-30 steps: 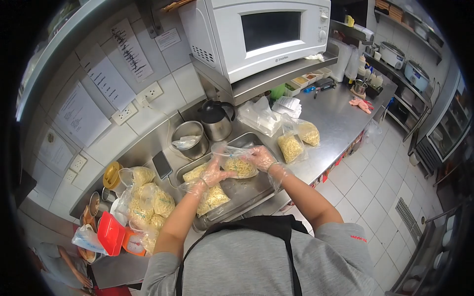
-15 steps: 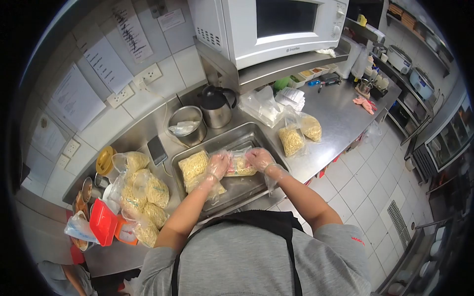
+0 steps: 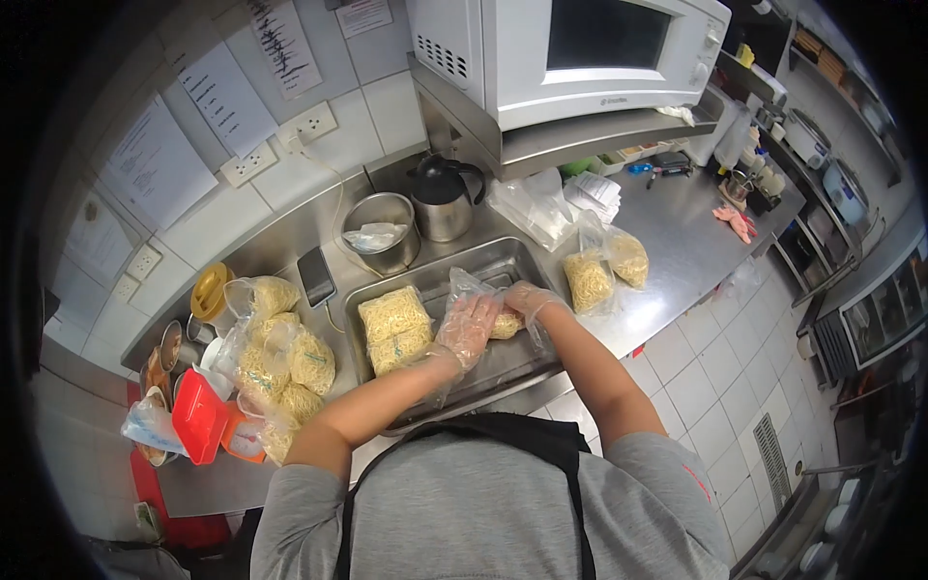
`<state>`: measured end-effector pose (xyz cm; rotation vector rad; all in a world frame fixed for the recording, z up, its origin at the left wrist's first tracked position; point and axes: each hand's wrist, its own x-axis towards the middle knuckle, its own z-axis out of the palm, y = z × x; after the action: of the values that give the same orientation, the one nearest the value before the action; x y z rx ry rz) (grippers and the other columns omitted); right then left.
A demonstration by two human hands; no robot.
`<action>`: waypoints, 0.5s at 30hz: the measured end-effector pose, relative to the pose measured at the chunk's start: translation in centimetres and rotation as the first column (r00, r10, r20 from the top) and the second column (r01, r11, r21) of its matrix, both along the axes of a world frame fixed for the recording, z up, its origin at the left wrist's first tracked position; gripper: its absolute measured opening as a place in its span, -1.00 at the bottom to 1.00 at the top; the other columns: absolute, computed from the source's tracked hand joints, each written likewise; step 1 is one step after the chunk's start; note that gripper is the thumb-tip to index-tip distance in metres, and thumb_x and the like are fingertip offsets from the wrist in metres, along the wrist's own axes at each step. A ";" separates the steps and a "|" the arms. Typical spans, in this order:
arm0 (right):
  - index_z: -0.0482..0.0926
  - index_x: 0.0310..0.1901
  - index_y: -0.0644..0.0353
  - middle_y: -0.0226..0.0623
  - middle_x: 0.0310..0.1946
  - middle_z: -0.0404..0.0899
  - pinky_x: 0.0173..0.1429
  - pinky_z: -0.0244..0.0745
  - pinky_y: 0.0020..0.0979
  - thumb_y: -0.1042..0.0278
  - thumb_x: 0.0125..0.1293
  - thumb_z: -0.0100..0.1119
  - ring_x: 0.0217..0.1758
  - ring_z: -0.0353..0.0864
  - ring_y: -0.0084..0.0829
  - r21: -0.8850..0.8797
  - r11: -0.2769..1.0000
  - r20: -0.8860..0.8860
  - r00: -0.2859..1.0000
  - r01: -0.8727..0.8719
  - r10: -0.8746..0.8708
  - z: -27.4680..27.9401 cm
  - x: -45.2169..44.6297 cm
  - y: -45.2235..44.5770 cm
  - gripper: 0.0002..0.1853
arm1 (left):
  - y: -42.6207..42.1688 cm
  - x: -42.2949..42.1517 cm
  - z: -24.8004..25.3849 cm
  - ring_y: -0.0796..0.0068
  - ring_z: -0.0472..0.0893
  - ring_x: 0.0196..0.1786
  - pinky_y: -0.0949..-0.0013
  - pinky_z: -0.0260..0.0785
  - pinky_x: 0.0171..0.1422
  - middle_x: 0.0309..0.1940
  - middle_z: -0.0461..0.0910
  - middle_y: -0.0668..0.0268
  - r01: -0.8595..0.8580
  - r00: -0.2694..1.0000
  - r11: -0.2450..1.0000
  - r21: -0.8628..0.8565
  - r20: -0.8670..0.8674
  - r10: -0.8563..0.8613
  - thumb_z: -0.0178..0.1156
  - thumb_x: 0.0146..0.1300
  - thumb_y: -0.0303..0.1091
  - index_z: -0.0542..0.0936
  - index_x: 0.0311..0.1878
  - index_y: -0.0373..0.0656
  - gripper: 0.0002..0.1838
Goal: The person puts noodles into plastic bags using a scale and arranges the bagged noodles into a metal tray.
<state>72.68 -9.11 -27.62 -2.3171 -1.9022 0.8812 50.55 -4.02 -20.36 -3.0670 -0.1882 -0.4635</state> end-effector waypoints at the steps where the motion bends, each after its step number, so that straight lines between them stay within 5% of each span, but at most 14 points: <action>1: 0.67 -0.25 0.18 -0.16 -0.29 0.70 -0.12 0.58 -0.28 0.44 -0.11 0.39 -0.19 0.70 -0.21 -0.054 0.976 0.186 0.958 -0.212 0.219 3.6 -1.2 -0.3 -0.72 | 0.4 0.5 1.4 0.08 0.39 0.29 0.08 0.25 0.34 0.21 0.39 0.07 -0.023 0.996 0.998 -0.057 -0.092 0.018 0.07 0.16 -0.41 0.39 0.24 -0.18 -0.49; 3: 0.65 -0.18 0.17 -0.16 -0.35 0.69 -0.14 0.57 -0.30 0.43 -0.12 0.38 -0.23 0.70 -0.22 -0.048 0.985 -0.135 0.976 0.165 -0.170 1.9 -1.0 -0.1 -0.65 | 1.3 1.5 2.4 0.12 0.50 0.17 0.11 0.35 0.26 0.09 0.50 0.10 -0.073 0.965 0.987 -0.145 -0.259 0.034 0.13 0.11 -0.40 0.48 0.13 -0.17 -0.56; 5: 0.61 -0.08 0.14 -0.15 -0.36 0.68 -0.17 0.57 -0.28 0.35 -0.07 0.39 -0.26 0.70 -0.21 0.008 0.966 -0.210 0.945 0.259 -0.252 1.9 -1.2 -0.4 -0.58 | 2.7 3.3 3.2 0.17 0.62 0.01 0.16 0.46 0.15 -0.11 0.64 0.14 -0.122 0.920 0.974 -0.193 -0.389 0.038 0.20 0.07 -0.37 0.58 -0.05 -0.17 -0.68; 6: 0.58 -0.02 0.12 -0.15 -0.35 0.68 -0.18 0.56 -0.24 0.28 -0.03 0.40 -0.27 0.70 -0.20 0.101 0.982 -0.127 0.981 0.162 -0.149 2.0 -1.3 -0.7 -0.53 | 3.4 3.8 3.8 0.14 0.63 -0.03 0.15 0.47 0.11 -0.13 0.64 0.14 -0.128 0.905 0.966 -0.224 -0.424 0.022 0.25 0.03 -0.36 0.58 -0.02 -0.16 -0.62; 7: 0.54 0.03 0.10 -0.15 -0.30 0.66 -0.17 0.55 -0.24 0.17 0.03 0.36 -0.24 0.68 -0.21 0.118 0.946 -0.277 0.925 0.301 -0.259 2.9 -1.9 -1.1 -0.51 | 4.0 3.8 5.4 0.11 0.64 -0.08 0.14 0.49 0.07 -0.15 0.65 0.14 -0.136 0.890 0.958 -0.254 -0.456 0.005 0.29 0.00 -0.36 0.57 0.02 -0.15 -0.57; 8: 0.50 0.08 0.07 -0.16 -0.26 0.64 -0.17 0.54 -0.23 0.06 0.09 0.32 -0.21 0.67 -0.22 0.125 0.892 -0.426 0.836 0.434 -0.346 4.2 -2.7 -1.6 -0.48 | 4.7 3.8 6.4 0.08 0.66 -0.12 0.13 0.51 0.03 -0.17 0.65 0.13 -0.147 0.874 0.947 -0.285 -0.487 -0.011 0.34 -0.04 -0.35 0.57 0.05 -0.14 -0.51; 9: 0.46 0.12 0.04 -0.18 -0.20 0.61 -0.16 0.53 -0.25 -0.08 0.17 0.24 -0.15 0.65 -0.25 -0.076 0.701 -0.714 0.452 0.709 -0.535 5.5 -3.8 -2.1 -0.45 | 5.9 3.7 6.6 0.12 0.66 -0.11 0.17 0.50 0.03 -0.17 0.66 0.15 -0.224 0.872 0.879 -0.421 -0.490 -0.013 0.37 -0.04 -0.34 0.57 0.06 -0.16 -0.50; 10: 0.42 0.16 0.00 -0.20 -0.13 0.58 -0.15 0.52 -0.28 -0.21 0.24 0.15 -0.08 0.62 -0.28 -0.369 0.460 -0.821 -0.051 0.808 -0.568 6.7 -5.1 -2.4 -0.41 | 7.3 3.5 6.5 0.17 0.66 -0.10 0.22 0.50 0.04 -0.17 0.66 0.17 -0.297 0.870 0.784 -0.545 -0.492 -0.013 0.39 -0.03 -0.33 0.57 0.07 -0.18 -0.49; 11: 0.23 0.32 0.02 -0.16 0.14 0.42 -0.08 0.48 -0.28 -0.33 0.25 0.08 0.11 0.52 -0.26 -0.287 0.465 -0.869 -0.023 0.838 -0.495 7.2 -6.3 -2.7 -0.24 | 8.2 3.0 6.1 0.21 0.65 -0.09 0.26 0.50 0.04 -0.17 0.67 0.19 -0.363 0.869 0.664 -0.654 -0.495 -0.013 0.42 -0.03 -0.32 0.57 0.07 -0.19 -0.47; 14: 0.12 0.38 0.14 -0.09 0.31 0.21 -0.01 0.54 -0.03 -0.18 0.28 0.17 0.18 0.49 -0.12 -0.123 0.653 -0.970 0.049 0.748 -0.240 9.4 -9.7 -3.0 -0.19 | 7.9 0.1 3.9 0.36 0.62 -0.05 0.35 0.47 0.08 -0.07 0.65 0.25 -0.159 0.986 -0.090 -0.983 -0.163 0.036 0.46 0.00 -0.26 0.51 0.17 -0.22 -0.37; 15: 0.13 0.38 0.18 -0.13 0.28 0.29 0.12 0.53 -0.08 -0.03 0.29 0.23 0.22 0.47 -0.17 -0.116 0.678 -0.993 -0.091 0.726 -0.073 10.7 -11.5 -2.5 -0.23 | 7.2 -0.6 3.5 0.37 0.52 0.11 0.33 0.44 0.14 0.17 0.50 0.20 -0.005 0.999 -0.060 -0.998 -0.007 0.044 0.45 0.06 -0.22 0.42 0.27 -0.24 -0.29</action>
<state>61.14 -11.56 -16.94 -1.0523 -0.4715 1.1657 49.90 3.16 -16.89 -4.5474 -1.1134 -0.4729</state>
